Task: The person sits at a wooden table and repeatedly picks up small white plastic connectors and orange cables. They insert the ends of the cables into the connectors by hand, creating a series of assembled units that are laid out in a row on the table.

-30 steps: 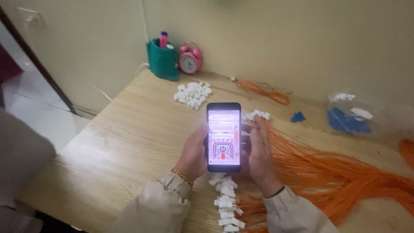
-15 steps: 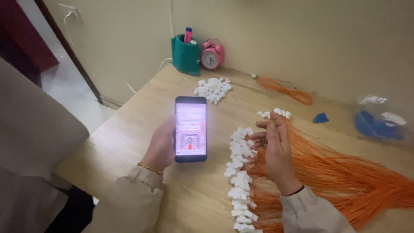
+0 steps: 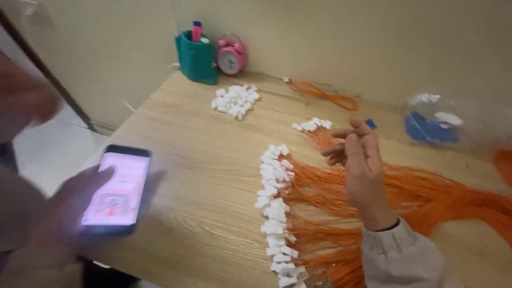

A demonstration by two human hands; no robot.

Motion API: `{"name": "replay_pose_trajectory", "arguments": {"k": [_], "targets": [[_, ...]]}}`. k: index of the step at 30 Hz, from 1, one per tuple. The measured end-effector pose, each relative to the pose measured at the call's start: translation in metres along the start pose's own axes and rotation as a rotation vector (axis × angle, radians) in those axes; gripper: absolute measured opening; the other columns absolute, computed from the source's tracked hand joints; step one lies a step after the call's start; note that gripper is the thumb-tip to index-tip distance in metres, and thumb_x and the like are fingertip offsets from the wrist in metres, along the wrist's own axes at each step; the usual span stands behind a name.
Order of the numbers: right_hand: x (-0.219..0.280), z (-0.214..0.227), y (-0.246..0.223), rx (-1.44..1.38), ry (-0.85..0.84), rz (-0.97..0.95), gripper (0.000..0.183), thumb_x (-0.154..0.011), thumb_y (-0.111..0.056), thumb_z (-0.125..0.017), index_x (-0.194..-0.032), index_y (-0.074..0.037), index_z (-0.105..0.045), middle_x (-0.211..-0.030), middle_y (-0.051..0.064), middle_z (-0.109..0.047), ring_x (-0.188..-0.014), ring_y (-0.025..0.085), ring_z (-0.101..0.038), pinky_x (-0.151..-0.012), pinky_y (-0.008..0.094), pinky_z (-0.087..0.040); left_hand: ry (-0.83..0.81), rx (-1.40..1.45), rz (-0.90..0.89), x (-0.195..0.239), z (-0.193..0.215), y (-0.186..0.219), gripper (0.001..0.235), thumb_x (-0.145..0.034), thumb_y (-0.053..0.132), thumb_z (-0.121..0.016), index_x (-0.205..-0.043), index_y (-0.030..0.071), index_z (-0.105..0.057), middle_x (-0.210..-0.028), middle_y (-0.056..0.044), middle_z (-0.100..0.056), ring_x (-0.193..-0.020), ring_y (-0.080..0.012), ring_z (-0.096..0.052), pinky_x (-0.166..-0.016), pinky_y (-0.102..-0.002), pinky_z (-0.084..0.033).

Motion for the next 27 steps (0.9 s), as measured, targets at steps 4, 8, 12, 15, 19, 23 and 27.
{"name": "replay_pose_trajectory", "arguments": {"k": [4, 8, 12, 15, 19, 23, 27], "targets": [[0.008, 0.037, -0.004, 0.100, 0.060, 0.020, 0.034, -0.102, -0.026, -0.038, -0.132, -0.010, -0.041, -0.112, 0.009, -0.058, -0.081, 0.019, -0.065, -0.066, 0.027, -0.050, 0.078, -0.018, -0.051, -0.016, 0.024, -0.012, 0.032, -0.099, 0.016, -0.058, -0.127, 0.000, -0.062, -0.102, -0.026, -0.066, -0.082, -0.0401, -0.061, -0.071, -0.049, -0.045], [0.017, 0.064, 0.005, 0.194, 0.072, -0.021, 0.039, -0.102, -0.022, -0.037, -0.138, -0.006, -0.038, -0.116, 0.011, -0.055, -0.084, 0.020, -0.062, -0.069, 0.028, -0.049, 0.138, -0.393, -0.155, -0.032, 0.033, -0.017, 0.037, -0.093, 0.026, -0.064, -0.128, 0.016, -0.067, -0.079, -0.029, -0.071, -0.060, -0.0407, -0.062, -0.061, -0.045, -0.043], [0.020, 0.073, 0.003, 0.234, 0.102, -0.044, 0.038, -0.102, -0.021, -0.038, -0.137, -0.007, -0.039, -0.116, 0.010, -0.055, -0.084, 0.018, -0.063, -0.071, 0.027, -0.049, 0.176, -0.528, -0.190, -0.040, 0.028, -0.023, 0.048, -0.089, 0.025, -0.069, -0.136, 0.018, -0.062, -0.096, -0.028, -0.074, -0.075, -0.0423, -0.069, -0.065, -0.048, -0.051], [0.021, 0.071, 0.003, 0.253, 0.107, -0.087, 0.035, -0.102, -0.016, -0.039, -0.135, -0.007, -0.041, -0.113, 0.009, -0.055, -0.082, 0.015, -0.060, -0.071, 0.027, -0.048, 0.201, -0.656, -0.293, -0.030, 0.018, -0.008, 0.061, -0.078, 0.025, -0.076, -0.136, 0.017, -0.059, -0.103, -0.025, -0.073, -0.092, -0.0397, -0.068, -0.079, -0.046, -0.051], [0.023, 0.054, 0.021, 0.348, -0.053, -0.198, 0.040, -0.094, -0.014, -0.049, -0.133, -0.008, -0.047, -0.116, 0.008, -0.056, -0.088, 0.019, -0.063, -0.078, 0.029, -0.054, 0.247, -0.847, -0.407, -0.012, 0.007, 0.013, 0.071, -0.070, 0.040, -0.072, -0.136, 0.019, -0.055, -0.118, -0.012, -0.069, -0.107, -0.0396, -0.064, -0.093, -0.044, -0.046], [0.025, 0.049, 0.032, 0.439, -0.176, -0.198, 0.033, -0.090, -0.014, -0.057, -0.123, -0.008, -0.060, -0.110, 0.006, -0.064, -0.099, 0.016, -0.063, -0.086, 0.028, -0.055, 0.100, -1.358, -1.274, 0.082, -0.029, 0.071, 0.075, -0.028, 0.089, -0.075, -0.067, 0.024, -0.070, -0.151, -0.014, -0.038, -0.147, -0.0186, -0.033, -0.113, -0.036, -0.034], [0.025, 0.055, 0.026, 0.372, -0.170, -0.015, 0.030, -0.091, -0.008, -0.061, -0.121, -0.003, -0.063, -0.101, 0.013, -0.065, -0.085, 0.020, -0.066, -0.077, 0.037, -0.055, 0.067, -1.168, -1.260, 0.242, -0.150, 0.114, 0.066, -0.034, 0.078, -0.075, -0.074, 0.025, -0.071, -0.140, -0.009, -0.046, -0.137, -0.0167, -0.040, -0.108, -0.033, -0.038]]}}
Point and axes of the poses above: each hand's wrist, its own x-axis away from the middle knuckle, its own z-axis out of the back of the hand, y = z × x, the point moved 8 cm from there along -x, towards the middle knuckle
